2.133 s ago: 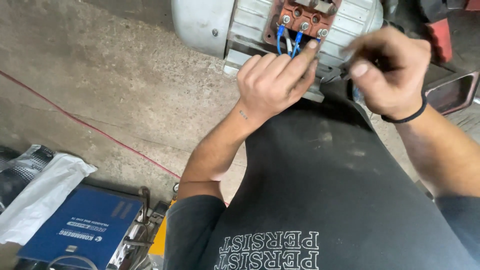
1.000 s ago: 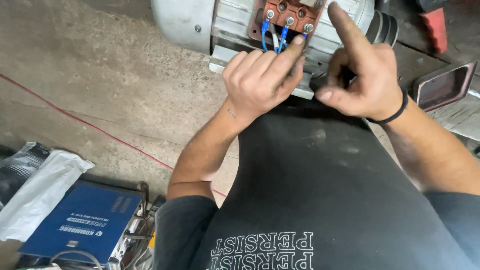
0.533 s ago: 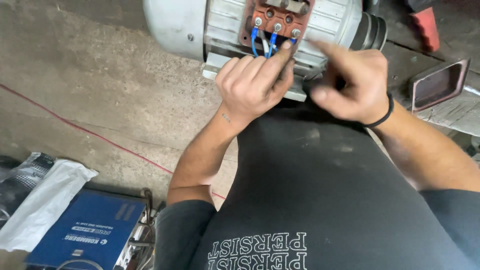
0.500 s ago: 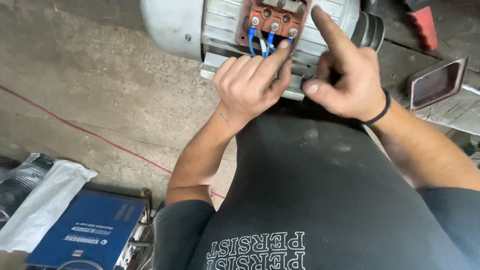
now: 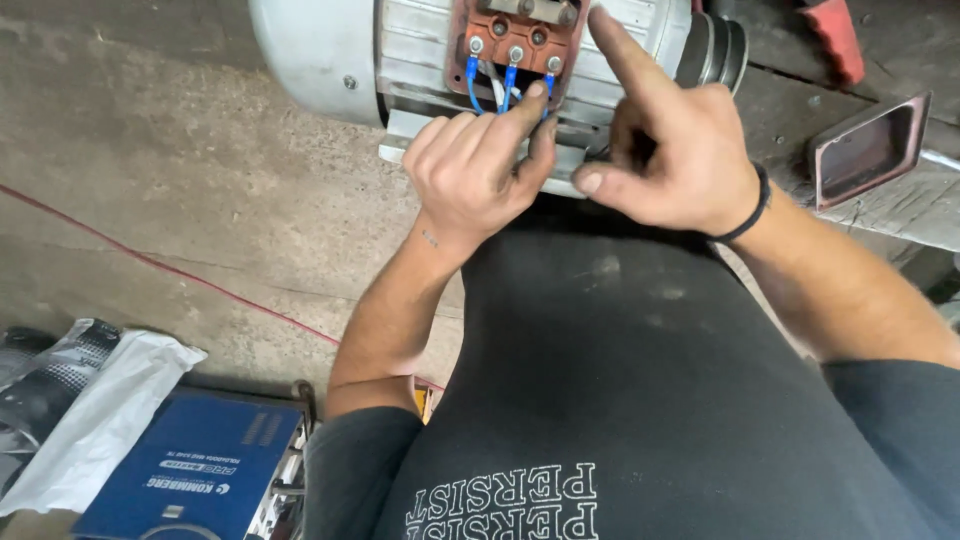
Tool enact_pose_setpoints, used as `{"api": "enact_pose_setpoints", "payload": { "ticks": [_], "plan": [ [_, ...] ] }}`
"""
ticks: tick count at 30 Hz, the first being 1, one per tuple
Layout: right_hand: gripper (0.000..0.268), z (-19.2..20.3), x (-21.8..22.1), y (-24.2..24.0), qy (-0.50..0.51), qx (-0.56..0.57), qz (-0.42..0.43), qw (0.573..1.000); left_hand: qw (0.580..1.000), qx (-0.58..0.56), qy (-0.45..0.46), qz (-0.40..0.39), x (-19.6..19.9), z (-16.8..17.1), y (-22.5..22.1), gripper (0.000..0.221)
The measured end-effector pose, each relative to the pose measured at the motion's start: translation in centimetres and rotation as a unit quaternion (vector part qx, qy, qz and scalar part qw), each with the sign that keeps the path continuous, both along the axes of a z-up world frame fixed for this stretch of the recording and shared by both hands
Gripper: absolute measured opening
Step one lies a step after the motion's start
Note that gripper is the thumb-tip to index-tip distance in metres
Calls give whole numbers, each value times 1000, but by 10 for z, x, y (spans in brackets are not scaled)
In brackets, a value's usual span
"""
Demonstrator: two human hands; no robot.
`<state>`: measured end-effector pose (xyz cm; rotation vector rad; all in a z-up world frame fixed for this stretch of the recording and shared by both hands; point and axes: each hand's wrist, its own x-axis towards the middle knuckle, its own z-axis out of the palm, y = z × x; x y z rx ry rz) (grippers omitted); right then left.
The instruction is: Crimping wire connectors and attaching them to the terminal block of an electric motor.
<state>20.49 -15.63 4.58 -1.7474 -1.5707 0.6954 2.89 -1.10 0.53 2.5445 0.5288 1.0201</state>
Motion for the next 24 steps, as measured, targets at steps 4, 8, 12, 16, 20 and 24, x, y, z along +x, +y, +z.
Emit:
{"api": "enact_pose_setpoints", "payload": {
  "ticks": [4, 8, 12, 16, 20, 24],
  "plan": [
    [87, 5, 4, 8, -12, -11, 72, 997, 1000, 10, -2, 5, -2, -5, 1, 17],
    [104, 7, 6, 12, 21, -112, 36, 993, 1000, 1, -7, -2, 0, 0, 2, 15],
    [85, 4, 10, 9, 20, -16, 97, 995, 1000, -4, 4, -2, -5, -5, 0, 25],
    [73, 10, 4, 8, 36, -52, 31, 998, 1000, -13, -4, -7, 1, 10, 2, 10],
    [26, 13, -2, 15, -2, 68, 20, 997, 1000, -10, 6, -9, -1, 3, 3, 16],
    [18, 7, 13, 34, 3, 81, -8, 997, 1000, -5, 7, -1, -1, 9, 2, 13]
  ]
}}
